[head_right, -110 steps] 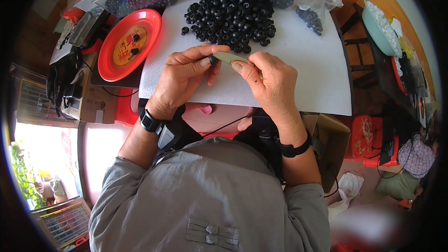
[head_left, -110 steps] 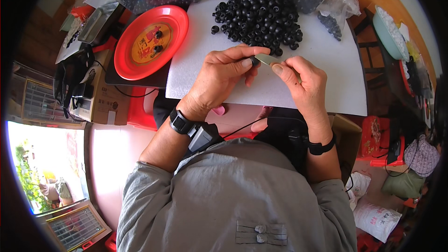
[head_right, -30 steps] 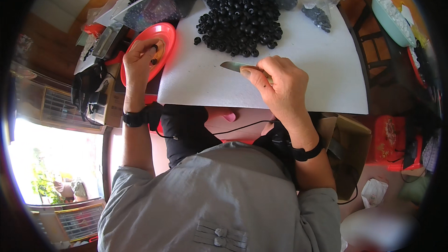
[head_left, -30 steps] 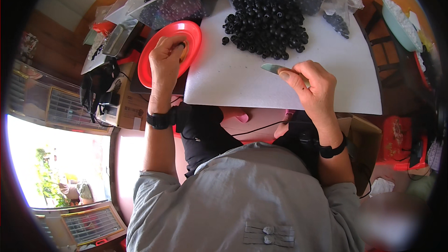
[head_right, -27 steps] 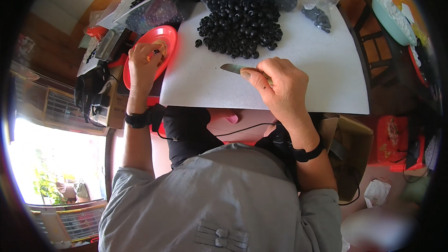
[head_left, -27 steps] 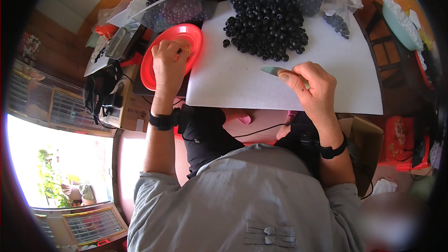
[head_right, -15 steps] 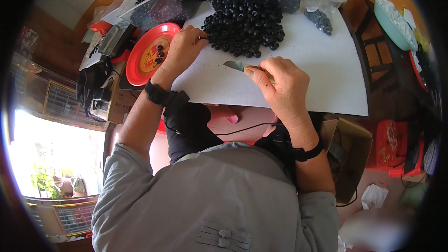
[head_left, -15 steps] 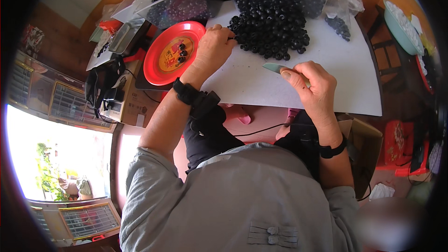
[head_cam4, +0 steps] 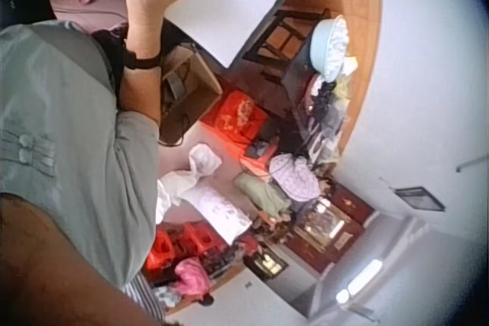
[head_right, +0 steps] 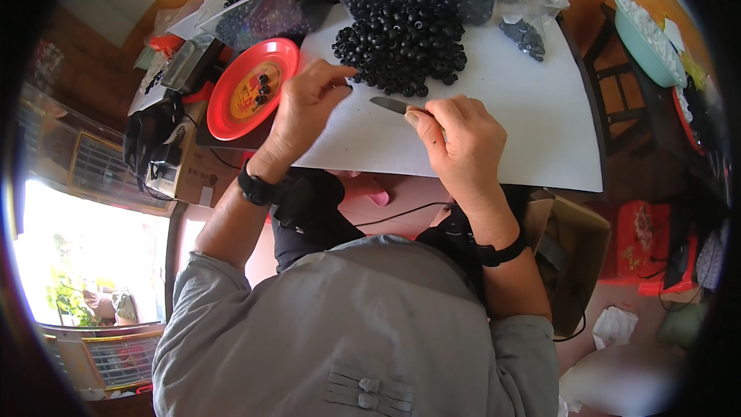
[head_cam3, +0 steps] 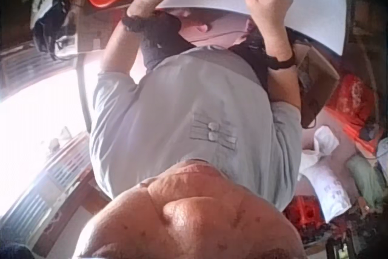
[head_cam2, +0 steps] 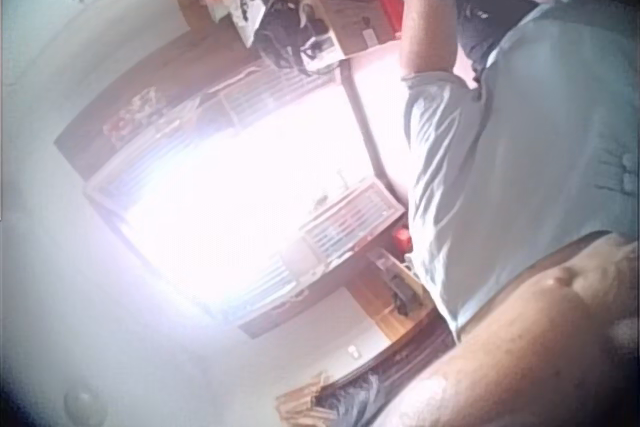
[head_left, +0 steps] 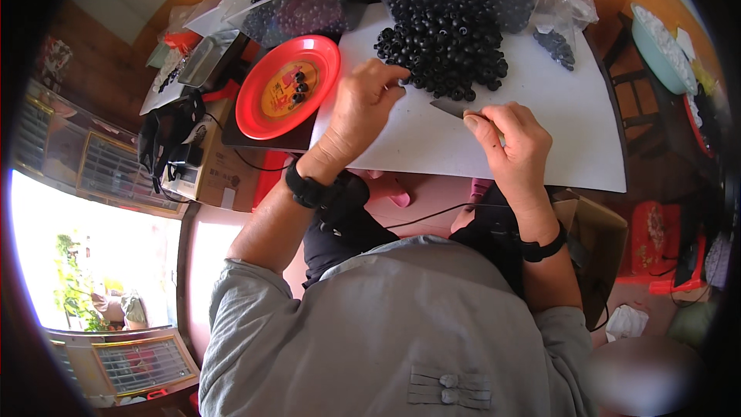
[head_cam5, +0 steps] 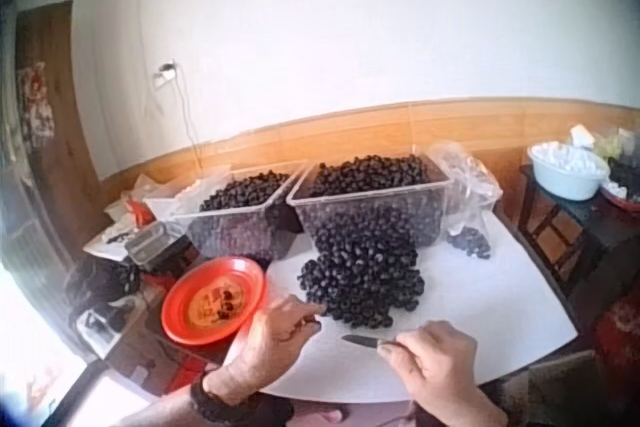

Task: Sort and inspect small black shoe components from a container.

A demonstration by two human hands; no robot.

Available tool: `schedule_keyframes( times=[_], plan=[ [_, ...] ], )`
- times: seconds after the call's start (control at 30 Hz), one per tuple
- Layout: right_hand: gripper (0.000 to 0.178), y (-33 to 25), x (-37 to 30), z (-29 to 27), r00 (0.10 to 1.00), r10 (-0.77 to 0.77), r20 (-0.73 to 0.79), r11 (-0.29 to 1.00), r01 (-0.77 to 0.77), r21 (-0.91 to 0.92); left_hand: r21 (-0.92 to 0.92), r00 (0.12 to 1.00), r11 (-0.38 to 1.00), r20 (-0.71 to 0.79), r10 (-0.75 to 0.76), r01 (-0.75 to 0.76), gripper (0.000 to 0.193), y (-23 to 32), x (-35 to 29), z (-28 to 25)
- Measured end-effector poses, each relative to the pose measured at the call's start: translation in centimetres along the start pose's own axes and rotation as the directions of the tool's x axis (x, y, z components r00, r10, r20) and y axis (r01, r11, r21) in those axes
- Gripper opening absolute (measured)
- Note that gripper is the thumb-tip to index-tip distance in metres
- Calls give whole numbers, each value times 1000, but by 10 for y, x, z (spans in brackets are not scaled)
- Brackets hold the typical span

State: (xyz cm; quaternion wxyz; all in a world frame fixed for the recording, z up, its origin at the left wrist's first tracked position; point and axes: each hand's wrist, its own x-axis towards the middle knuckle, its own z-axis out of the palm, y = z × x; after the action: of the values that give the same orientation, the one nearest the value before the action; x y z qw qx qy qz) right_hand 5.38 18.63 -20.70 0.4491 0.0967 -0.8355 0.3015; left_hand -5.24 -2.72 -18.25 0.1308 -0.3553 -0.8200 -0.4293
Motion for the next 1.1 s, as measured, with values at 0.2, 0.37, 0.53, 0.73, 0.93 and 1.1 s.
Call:
schedule_keyframes(
  times=[0.2, 0.37, 0.53, 0.73, 0.93, 1.1],
  plan=[
    [10, 0, 2, -7, 993, -46, 113, 974, 69, -217, 399, 985, 904, -1, 171, -156, 14, 1, -22, 13],
    [9, 3, 21, -25, 976, -84, 199, 952, 138, -274, 502, 990, 856, -1, 144, -124, 15, -9, -21, 10],
    [9, 1, 24, -19, 981, 26, 193, 999, -19, -39, 71, 998, 997, 40, 38, -41, 18, -1, -21, 4],
    [7, -6, 16, -3, 957, 251, 146, 936, -279, 216, -641, 904, 637, 310, -295, 427, 20, 17, -12, 0],
    [29, -4, 18, 0, 943, 294, 157, 939, -316, 139, -828, 876, 300, 408, -260, 474, 25, 15, -8, 16],
    [34, -5, 19, 0, 935, 307, 179, 940, -327, 94, -828, 851, 221, 463, -248, 515, 26, 12, -12, 21]
  ],
)
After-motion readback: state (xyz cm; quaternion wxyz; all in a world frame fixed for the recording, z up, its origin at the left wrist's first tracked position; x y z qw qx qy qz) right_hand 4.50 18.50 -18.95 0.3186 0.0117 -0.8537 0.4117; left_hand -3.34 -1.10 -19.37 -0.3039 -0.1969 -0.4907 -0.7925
